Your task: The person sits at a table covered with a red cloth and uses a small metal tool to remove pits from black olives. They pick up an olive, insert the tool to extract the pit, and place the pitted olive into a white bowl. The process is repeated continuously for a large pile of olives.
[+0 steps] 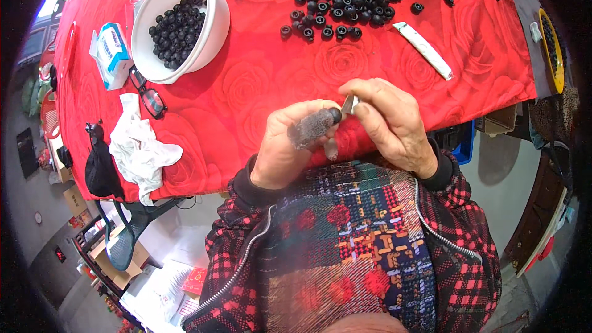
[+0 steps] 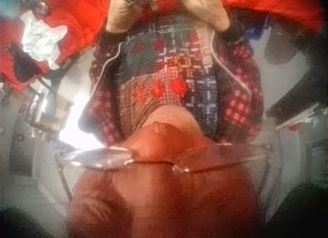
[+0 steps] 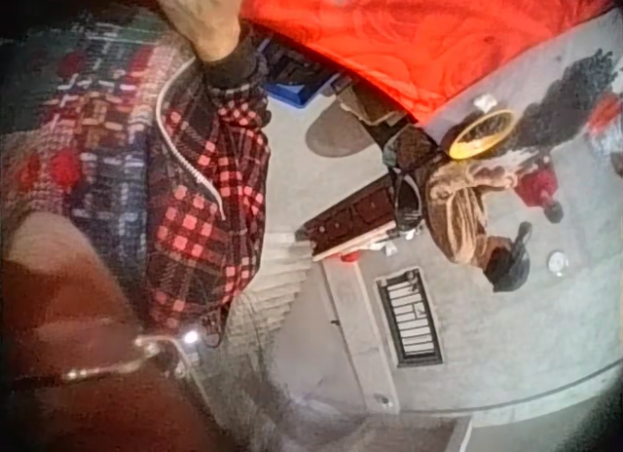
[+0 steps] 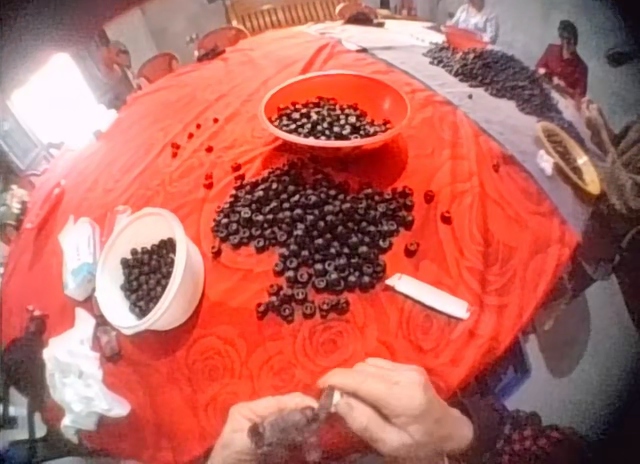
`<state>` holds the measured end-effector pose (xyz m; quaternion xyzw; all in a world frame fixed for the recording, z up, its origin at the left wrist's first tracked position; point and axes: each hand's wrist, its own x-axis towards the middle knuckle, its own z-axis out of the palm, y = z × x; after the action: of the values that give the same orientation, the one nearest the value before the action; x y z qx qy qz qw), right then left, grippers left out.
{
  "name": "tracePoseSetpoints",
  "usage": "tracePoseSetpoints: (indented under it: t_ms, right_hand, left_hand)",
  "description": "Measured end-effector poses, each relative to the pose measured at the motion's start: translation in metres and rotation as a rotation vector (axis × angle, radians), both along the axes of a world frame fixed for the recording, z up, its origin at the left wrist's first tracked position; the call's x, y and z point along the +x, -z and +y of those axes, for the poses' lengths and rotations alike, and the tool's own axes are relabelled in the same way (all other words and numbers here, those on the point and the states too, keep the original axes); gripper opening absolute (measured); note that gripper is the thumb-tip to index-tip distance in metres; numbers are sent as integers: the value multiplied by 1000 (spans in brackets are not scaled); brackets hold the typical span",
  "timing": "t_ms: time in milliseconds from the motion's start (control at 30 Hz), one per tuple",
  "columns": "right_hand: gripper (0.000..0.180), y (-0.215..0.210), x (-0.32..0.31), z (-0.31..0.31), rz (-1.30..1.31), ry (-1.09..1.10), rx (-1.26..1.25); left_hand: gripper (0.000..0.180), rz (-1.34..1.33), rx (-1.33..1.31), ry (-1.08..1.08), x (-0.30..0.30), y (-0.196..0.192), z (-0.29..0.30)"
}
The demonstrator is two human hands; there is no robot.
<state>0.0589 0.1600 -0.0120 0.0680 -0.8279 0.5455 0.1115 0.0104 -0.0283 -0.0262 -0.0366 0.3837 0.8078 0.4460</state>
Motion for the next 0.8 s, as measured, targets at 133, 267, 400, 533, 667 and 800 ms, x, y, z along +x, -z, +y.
tracePoseSetpoints:
  t_ms: [133,267,400,533,667,800]
  right_hand:
    - [13,8,3,-2,-78,39,-136]
    - [12,5,1,-3,-88,0,-122]
    - [11,4,1,-2,-93,-18,-118]
    - [11,4,2,-2,-103,-15,-124]
    - [11,5,2,-1,-104,-19,-135]
    - [10,7,3,0,-95,-26,-113]
  left_hand:
    - [25,-10,11,-2,0,2,2]
    - [21,33,-8,8,0,1,3]
    - [21,71,2,37,-1,3,1]
    - [24,121,-40,67,0,0,2]
    - [24,65,2,47,-1,1,2]
    - [24,44,-29,50,0,3,2]
